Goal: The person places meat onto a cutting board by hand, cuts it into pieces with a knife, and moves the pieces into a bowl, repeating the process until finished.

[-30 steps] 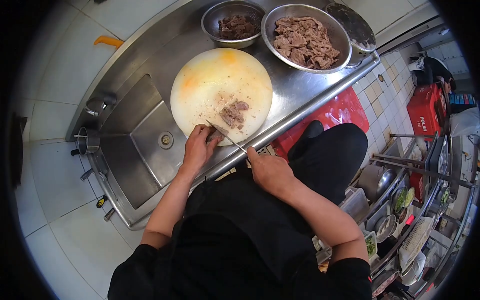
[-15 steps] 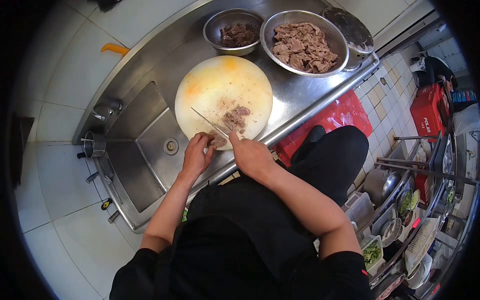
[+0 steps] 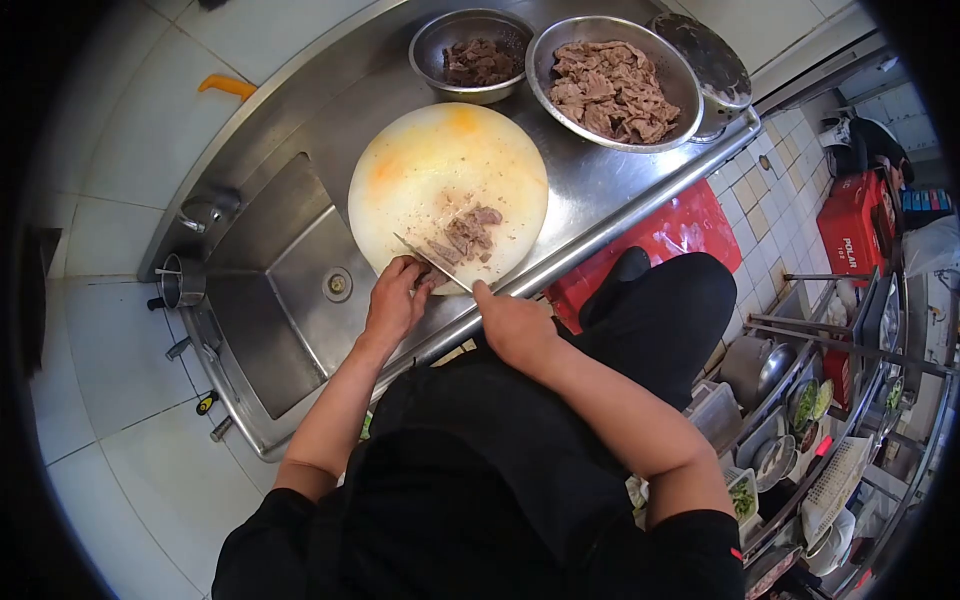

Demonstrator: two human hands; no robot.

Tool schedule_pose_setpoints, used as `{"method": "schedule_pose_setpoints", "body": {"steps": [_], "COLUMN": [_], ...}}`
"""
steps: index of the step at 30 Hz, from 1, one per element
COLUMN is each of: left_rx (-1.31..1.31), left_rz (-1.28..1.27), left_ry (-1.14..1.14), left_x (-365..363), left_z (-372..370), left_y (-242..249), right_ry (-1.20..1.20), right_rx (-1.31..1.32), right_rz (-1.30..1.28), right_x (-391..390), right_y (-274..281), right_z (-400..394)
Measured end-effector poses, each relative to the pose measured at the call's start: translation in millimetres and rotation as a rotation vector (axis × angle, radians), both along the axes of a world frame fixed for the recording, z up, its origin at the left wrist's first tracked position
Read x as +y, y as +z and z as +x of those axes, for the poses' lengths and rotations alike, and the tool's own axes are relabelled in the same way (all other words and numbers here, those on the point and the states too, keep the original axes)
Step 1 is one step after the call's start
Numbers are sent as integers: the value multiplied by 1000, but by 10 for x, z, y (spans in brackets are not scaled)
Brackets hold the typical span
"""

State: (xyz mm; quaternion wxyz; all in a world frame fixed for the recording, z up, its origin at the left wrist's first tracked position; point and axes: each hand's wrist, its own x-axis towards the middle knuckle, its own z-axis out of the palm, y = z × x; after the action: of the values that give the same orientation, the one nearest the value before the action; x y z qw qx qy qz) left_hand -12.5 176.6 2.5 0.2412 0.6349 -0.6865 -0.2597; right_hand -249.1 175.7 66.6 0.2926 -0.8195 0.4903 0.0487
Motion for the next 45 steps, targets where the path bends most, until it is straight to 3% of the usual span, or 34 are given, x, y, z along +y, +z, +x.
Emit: {"method": "schedule_pose_setpoints", "body": {"steps": [6, 8, 17, 26, 33, 45], "left_rx": [79, 111, -3, -5, 30, 57], "left_rz": [25, 7, -18, -3, 10, 62], "left_ry": [5, 45, -5, 16, -64, 102], "left_x": [-13, 20, 2, -17, -76, -6], "left_z": [52, 89, 119, 95, 222, 171], "left_y": [100, 139, -22, 25, -6, -40], "right_ry": [5, -76, 34, 25, -9, -52], "right_rx": [11, -71, 8, -17, -11, -153], "right_rz": [-25, -67, -15, -16, -1, -60], "right_x": [-356, -247, 142, -80, -316, -51], "right_y": [-13, -5, 387, -38, 138, 439], "right_z": [306, 257, -229, 32, -5, -189]}}
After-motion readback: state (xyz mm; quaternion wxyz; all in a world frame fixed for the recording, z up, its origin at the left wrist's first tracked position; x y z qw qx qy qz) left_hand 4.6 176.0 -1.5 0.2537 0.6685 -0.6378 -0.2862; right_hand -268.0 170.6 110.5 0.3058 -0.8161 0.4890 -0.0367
